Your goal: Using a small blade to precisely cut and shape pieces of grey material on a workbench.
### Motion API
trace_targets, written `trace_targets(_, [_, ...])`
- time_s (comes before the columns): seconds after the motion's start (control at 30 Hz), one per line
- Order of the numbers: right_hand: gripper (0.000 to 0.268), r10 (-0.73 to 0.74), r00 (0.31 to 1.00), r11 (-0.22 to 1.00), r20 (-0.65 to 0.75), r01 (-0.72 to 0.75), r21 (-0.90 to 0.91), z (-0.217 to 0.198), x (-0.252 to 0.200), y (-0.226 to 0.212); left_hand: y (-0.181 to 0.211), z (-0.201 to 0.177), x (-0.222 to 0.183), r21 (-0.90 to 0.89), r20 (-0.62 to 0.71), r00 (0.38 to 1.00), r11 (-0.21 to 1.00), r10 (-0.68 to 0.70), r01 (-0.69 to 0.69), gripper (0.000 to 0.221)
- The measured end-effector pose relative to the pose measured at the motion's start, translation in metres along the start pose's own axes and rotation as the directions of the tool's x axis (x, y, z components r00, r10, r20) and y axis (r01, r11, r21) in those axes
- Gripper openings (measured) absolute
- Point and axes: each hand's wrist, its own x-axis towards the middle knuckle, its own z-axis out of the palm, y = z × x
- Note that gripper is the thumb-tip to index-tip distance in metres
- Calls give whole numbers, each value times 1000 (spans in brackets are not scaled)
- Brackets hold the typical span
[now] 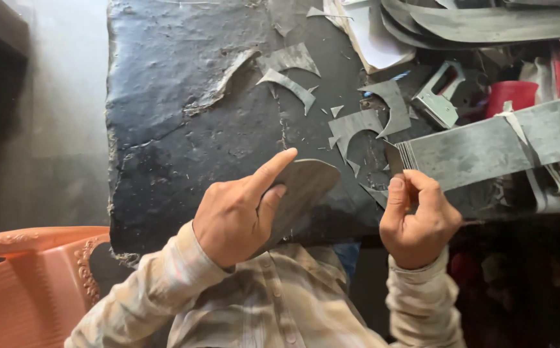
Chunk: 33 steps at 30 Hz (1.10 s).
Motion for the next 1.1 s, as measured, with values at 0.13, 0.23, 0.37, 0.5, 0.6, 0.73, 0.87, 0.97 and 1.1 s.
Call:
trace_targets(0.13, [9, 237, 971, 960, -24, -230, 160, 19, -15, -3, -20, 6, 5, -45, -29, 999, 998, 44, -46, 34])
trace_targets(0.23, [11, 376, 927, 891, 4, -363, 272, 28, -24, 2, -30, 18, 7, 6, -125, 992, 1000, 2, -1, 24])
trace_targets(0.37, [10, 282, 959, 909, 43, -281, 308, 34, -22, -1, -26, 36, 9, 340, -185, 966, 934, 181, -110, 5])
trace_targets(0.5, [11, -26, 999, 985, -29, 30, 171, 22, -11, -8, 2, 48, 16, 572, 42, 913, 740, 405, -354, 32])
trace_targets(0.6, [17, -327, 944, 944, -44, 328, 26, 2, -3, -5, 17, 63, 18, 629, 123, 897, 666, 425, -401, 40])
trace_targets(0.73, [23, -477, 877, 878, 56, 479, -22, -19, 0, 7, 27, 79, 17, 606, 154, 879, 659, 452, -445, 42])
trace_targets(0.87, [26, -573, 804, 809, 161, 586, -52, -19, -1, 18, 30, 90, 15, 621, 170, 898, 663, 406, -417, 27])
trace_targets(0.97, [27, -591, 784, 793, 190, 608, -41, -16, -1, 22, 32, 91, 16, 638, 137, 902, 661, 408, -396, 30])
trace_targets(1.1, [27, -620, 753, 756, 221, 648, -87, -15, 5, 20, 34, 90, 17, 681, 123, 899, 623, 421, -384, 25])
